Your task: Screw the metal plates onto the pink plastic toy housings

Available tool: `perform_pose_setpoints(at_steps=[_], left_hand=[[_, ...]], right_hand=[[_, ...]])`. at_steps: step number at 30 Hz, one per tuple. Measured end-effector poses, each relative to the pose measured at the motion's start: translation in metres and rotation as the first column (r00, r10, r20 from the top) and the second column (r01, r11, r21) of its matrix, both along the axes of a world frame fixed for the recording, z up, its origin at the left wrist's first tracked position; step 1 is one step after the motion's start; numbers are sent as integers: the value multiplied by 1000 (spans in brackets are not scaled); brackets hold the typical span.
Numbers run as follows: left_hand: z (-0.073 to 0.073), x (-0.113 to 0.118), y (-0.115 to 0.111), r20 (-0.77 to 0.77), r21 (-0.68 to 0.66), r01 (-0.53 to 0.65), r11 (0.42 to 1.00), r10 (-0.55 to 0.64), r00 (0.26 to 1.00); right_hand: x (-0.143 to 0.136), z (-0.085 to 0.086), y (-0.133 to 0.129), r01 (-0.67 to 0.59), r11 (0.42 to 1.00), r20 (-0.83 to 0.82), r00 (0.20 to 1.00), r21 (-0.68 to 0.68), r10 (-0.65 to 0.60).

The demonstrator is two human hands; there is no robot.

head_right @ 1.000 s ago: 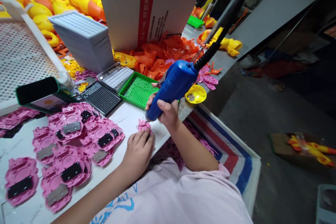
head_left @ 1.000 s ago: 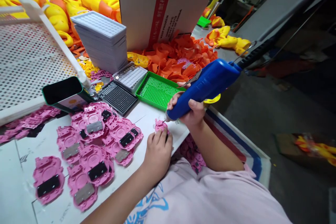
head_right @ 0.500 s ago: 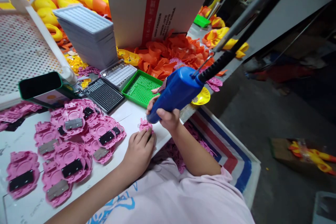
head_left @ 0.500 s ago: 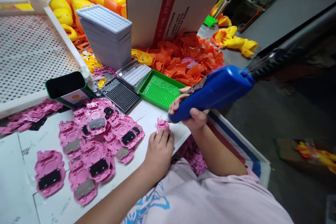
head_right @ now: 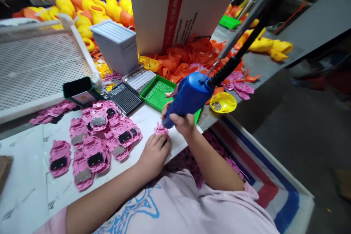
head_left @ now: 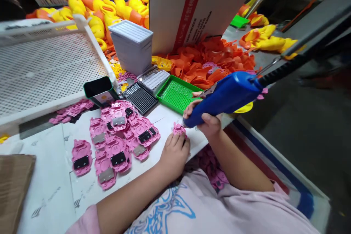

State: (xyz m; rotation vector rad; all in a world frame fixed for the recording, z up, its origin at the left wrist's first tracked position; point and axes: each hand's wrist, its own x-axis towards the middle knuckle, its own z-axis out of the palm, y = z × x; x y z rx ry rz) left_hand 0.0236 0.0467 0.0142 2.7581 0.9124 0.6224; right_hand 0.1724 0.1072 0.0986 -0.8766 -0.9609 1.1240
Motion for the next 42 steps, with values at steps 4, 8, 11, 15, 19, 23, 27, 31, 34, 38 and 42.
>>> perform_pose_setpoints(at_steps=[4,8,11,15,19,23,27,31,34,38,42], left_hand=[[-3,-1,-2,3,16,-10,1000,10,1000],[2,0,-7,-6,87,-36,996,37,999],[5,4,-14,4,126,-62,990,62,998],[3,21,-29,-68,75,51,996,-45,997],[12,48,-43,-94,92,308,947,-300,949],[39,41,-40,-41,29,206,978,-205,978],[64,-10,-16,-266,-115,-531,839,490,830],[76,-49,7,-417,-95,-694,714,605,679],[82,-56,16,-468,-78,-691,718,586,662],[89,-53,24,-526,-47,-692,721,571,630],[95,-51,31,-579,-29,-656,754,523,626]], right_hand=[[6,16,2,108,993,-145,984,51,-100],[8,38,5,279,955,-200,946,99,-255],[8,46,-1,251,966,-193,952,59,-236],[19,48,-15,163,986,-138,978,17,-159],[38,52,-17,192,980,-81,979,58,-188],[52,58,-15,221,973,-50,975,66,-218],[58,60,-13,308,950,-58,950,52,-305],[59,54,-2,352,933,-83,935,75,-346],[59,48,7,371,925,-95,927,83,-363],[60,44,13,400,913,-104,915,86,-391],[65,45,17,420,902,-110,906,103,-409]])
